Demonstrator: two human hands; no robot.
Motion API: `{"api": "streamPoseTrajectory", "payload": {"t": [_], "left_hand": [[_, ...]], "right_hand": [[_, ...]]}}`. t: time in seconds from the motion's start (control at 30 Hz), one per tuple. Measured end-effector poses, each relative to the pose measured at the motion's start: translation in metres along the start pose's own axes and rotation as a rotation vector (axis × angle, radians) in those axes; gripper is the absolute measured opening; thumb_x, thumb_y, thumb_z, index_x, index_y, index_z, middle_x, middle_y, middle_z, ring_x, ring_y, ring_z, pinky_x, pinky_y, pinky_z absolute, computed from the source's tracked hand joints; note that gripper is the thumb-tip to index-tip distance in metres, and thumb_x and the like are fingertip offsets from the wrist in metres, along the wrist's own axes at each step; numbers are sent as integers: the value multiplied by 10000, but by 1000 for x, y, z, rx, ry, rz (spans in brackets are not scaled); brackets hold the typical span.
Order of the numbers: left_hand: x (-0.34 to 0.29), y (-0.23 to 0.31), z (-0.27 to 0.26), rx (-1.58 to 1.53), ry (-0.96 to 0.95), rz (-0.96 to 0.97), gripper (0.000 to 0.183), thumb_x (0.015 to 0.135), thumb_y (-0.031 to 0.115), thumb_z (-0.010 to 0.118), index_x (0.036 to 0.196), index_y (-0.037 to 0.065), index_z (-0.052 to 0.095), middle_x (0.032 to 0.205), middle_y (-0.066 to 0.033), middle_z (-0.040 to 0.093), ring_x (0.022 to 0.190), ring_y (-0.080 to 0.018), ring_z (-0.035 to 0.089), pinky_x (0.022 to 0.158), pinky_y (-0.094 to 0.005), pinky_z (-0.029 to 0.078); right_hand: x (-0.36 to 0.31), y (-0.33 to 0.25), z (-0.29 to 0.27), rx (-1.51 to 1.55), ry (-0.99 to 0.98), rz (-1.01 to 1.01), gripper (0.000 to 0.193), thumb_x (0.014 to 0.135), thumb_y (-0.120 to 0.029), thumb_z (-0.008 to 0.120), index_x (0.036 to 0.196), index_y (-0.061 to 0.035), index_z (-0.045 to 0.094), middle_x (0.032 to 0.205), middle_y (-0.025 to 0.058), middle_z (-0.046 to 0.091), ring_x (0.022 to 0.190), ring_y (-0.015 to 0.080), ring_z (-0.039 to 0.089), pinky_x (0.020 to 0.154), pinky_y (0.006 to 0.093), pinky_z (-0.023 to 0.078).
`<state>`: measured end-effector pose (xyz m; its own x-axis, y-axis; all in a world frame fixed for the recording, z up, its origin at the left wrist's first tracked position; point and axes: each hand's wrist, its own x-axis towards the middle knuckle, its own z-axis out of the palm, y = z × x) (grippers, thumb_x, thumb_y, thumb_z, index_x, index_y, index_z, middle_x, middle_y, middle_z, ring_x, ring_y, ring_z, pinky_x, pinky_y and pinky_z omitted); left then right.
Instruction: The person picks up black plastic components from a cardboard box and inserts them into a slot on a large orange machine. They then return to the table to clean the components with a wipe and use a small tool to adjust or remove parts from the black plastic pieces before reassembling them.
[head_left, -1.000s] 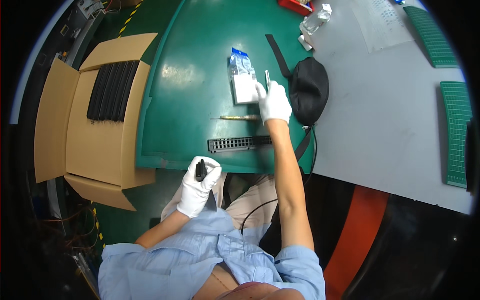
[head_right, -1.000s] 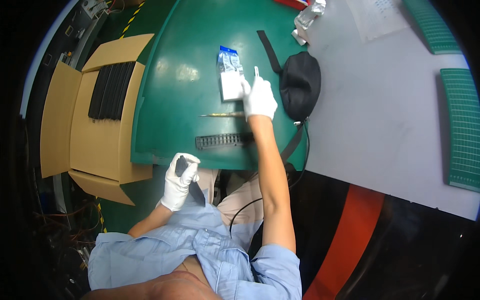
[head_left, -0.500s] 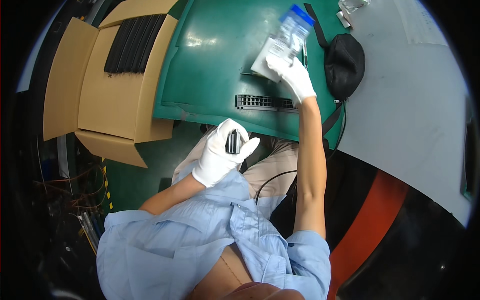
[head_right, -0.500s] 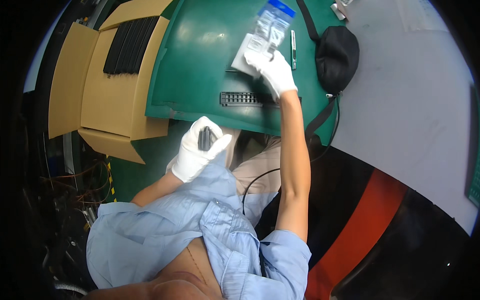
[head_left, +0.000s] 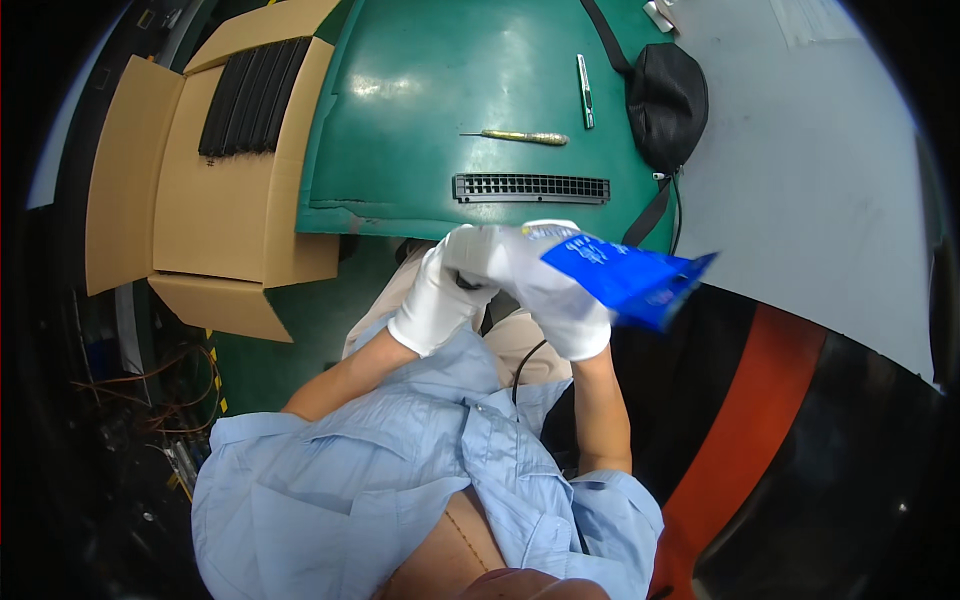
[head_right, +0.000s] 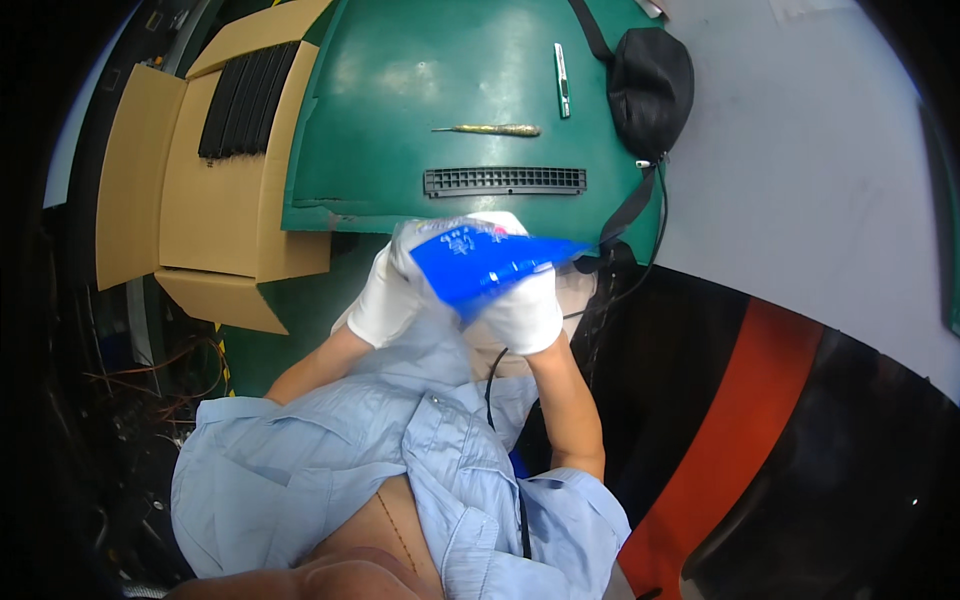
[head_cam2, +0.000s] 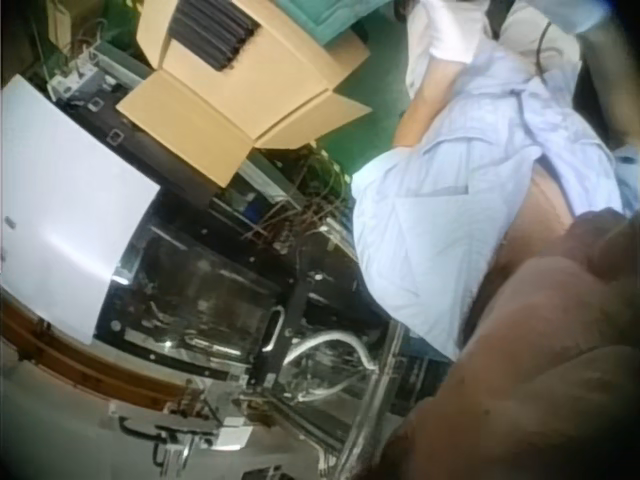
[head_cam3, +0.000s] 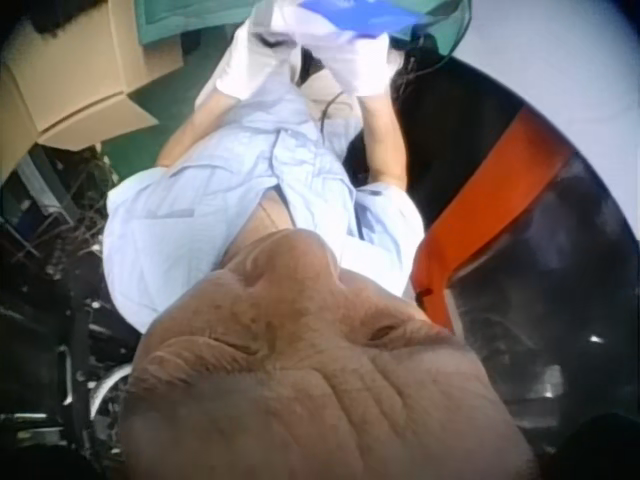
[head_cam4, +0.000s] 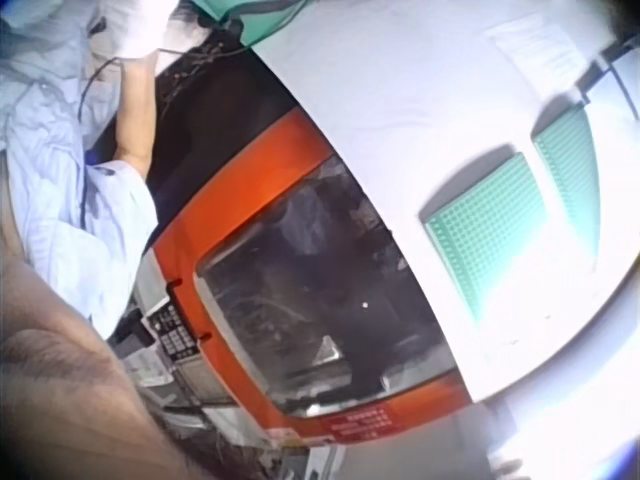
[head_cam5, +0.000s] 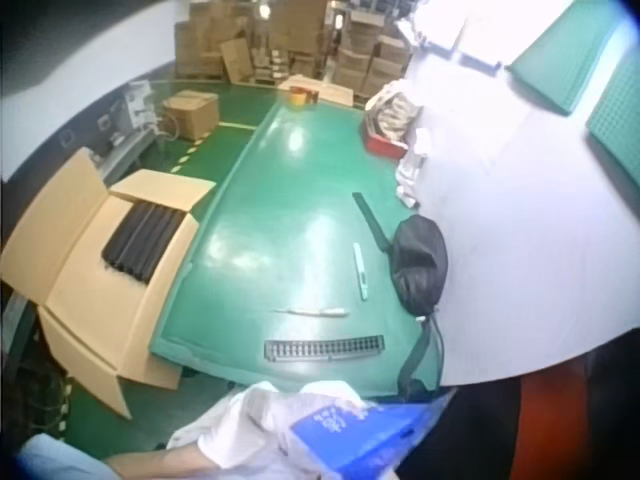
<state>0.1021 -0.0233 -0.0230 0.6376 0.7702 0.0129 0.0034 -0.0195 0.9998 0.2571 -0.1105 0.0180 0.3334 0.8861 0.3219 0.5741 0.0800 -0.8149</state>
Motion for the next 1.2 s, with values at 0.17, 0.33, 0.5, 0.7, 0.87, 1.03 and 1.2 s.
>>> {"api": "streamPoseTrajectory", "payload": {"t": [0.17,0.33,0.5,0.7,0.87,1.03,1.2], "left_hand": [[0,16,-1,222,-4,53,343,784,59,787,1058,22,584,860,-118,665,728,-301,653,682,-372,533],[0,-5,-7,53,-81,45,435,776,94,785,1158,15,592,960,-164,658,841,-363,652,768,-378,538],[5,21,-3,265,-44,7,383,754,85,791,1083,15,608,874,-171,639,817,-384,646,728,-409,536],[0,15,-6,128,-82,-4,357,785,86,766,1096,17,603,877,-160,652,806,-357,654,736,-391,535],[6,19,-2,-25,-68,43,284,798,110,771,986,13,582,868,-139,658,807,-321,662,753,-375,536],[7,33,-5,248,-98,-49,250,818,126,778,880,48,549,820,-133,593,762,-308,610,711,-393,501],[11,29,-4,223,-95,-75,240,838,124,762,882,43,541,797,-129,575,730,-303,592,696,-389,496]], "right_hand": [[20,-11,-10,-11,37,136,409,672,-25,899,1034,8,714,930,78,744,791,168,714,727,300,578],[21,-36,-20,-71,-119,136,432,690,-69,895,1075,-24,705,1000,93,743,861,196,721,780,307,567],[25,-36,-26,218,-47,451,516,708,-43,888,1169,16,665,1091,112,727,941,174,712,831,309,578],[40,-50,-18,87,-100,642,480,719,-106,915,1110,44,681,1019,75,746,874,115,683,796,284,558],[20,-48,-15,104,-113,323,517,743,-105,896,1182,35,662,1111,89,723,964,135,679,852,305,555],[30,-18,0,381,303,655,548,792,-266,875,1186,42,652,929,96,724,810,144,676,712,280,550],[16,15,-10,1100,253,886,295,966,-292,692,1051,-26,593,741,6,529,541,65,425,426,214,330]]}}
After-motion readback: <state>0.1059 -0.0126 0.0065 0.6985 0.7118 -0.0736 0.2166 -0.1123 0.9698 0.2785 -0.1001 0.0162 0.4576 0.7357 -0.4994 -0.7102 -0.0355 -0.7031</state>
